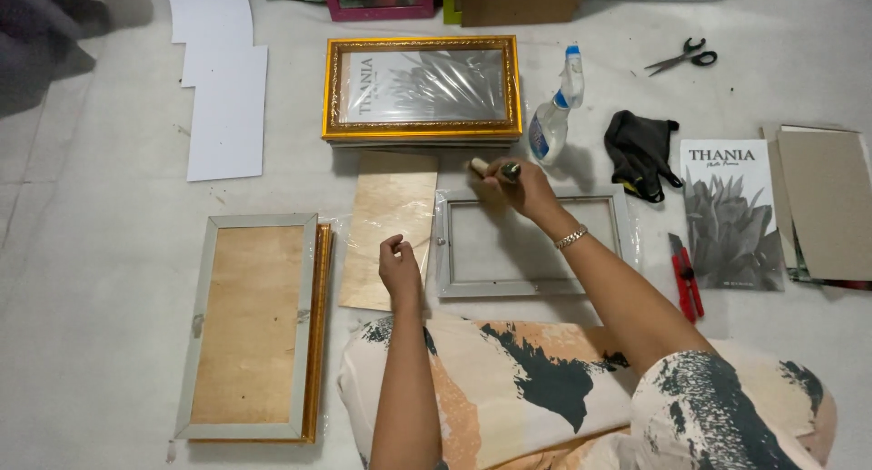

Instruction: Cleaning a picture frame using a brush, spray cleaner, and a cloth

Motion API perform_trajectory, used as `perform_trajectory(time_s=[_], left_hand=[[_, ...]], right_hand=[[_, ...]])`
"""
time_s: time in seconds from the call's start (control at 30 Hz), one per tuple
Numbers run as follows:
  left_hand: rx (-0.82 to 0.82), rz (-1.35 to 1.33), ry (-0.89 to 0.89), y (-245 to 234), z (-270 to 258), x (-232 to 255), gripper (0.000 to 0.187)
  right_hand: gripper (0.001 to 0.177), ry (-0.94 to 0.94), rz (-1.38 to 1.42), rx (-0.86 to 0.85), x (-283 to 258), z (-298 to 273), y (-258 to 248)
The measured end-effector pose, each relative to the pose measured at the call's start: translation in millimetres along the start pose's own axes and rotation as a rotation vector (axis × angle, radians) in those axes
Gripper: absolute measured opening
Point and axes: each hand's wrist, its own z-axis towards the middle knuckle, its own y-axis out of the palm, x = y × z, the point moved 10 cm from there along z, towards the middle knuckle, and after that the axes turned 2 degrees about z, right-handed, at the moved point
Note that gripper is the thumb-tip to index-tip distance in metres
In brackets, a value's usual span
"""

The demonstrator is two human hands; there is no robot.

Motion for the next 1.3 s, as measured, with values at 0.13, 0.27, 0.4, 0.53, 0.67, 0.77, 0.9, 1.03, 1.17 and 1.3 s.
perform_trajectory(time_s=[0.13,0.27,0.4,0.53,0.67,0.77,0.9,1.03,1.17,1.3], left_hand=[[-0.013,-0.015,-0.004,0.8,-0.6,2.5,0.024],[-0.027,-0.017,-0.015,9.3,6.9,-5.2,0.023],[-0.026,-0.012,-0.023,4.7,2.1,-2.7,0.024],[-0.025,-0.055,-0.012,0.7,-2.2,3.2,0.024],[-0.044,-0.039,-0.037,1.9,-3.8,7.7,0.026],[-0.057,-0.042,-0.028,7.5,0.1,3.7,0.026],[-0.059,-0.044,-0.036,8.5,-0.3,2.4,0.025],[-0.045,-0.03,-0.019,5.1,-2.7,1.0,0.025],[-0.025,-0.022,0.011,3.4,-0.8,-1.3,0.024],[-0.034,0.002,0.01,11.3,6.0,-4.4,0.023]], right_hand=[[0.024,0.031,-0.186,-0.012,-24.2,-12.7,4.7],[0.025,0.402,0.177,-0.468,-41.2,-55.4,65.7],[0.033,0.443,0.213,-0.256,-16.5,-28.9,48.6],[0.016,0.156,0.111,0.245,-28.4,-10.3,-17.1],[0.033,0.592,0.3,0.158,-53.0,-39.8,-15.5],[0.051,0.767,0.408,-0.071,-32.2,-70.4,27.9],[0.04,0.836,0.568,-0.044,48.7,-67.3,61.1],[0.042,0.793,0.446,0.386,64.0,-41.0,19.1],[0.038,0.711,0.47,0.641,35.7,-44.7,-15.6],[0.037,0.73,0.49,0.29,25.6,-65.4,22.5]])
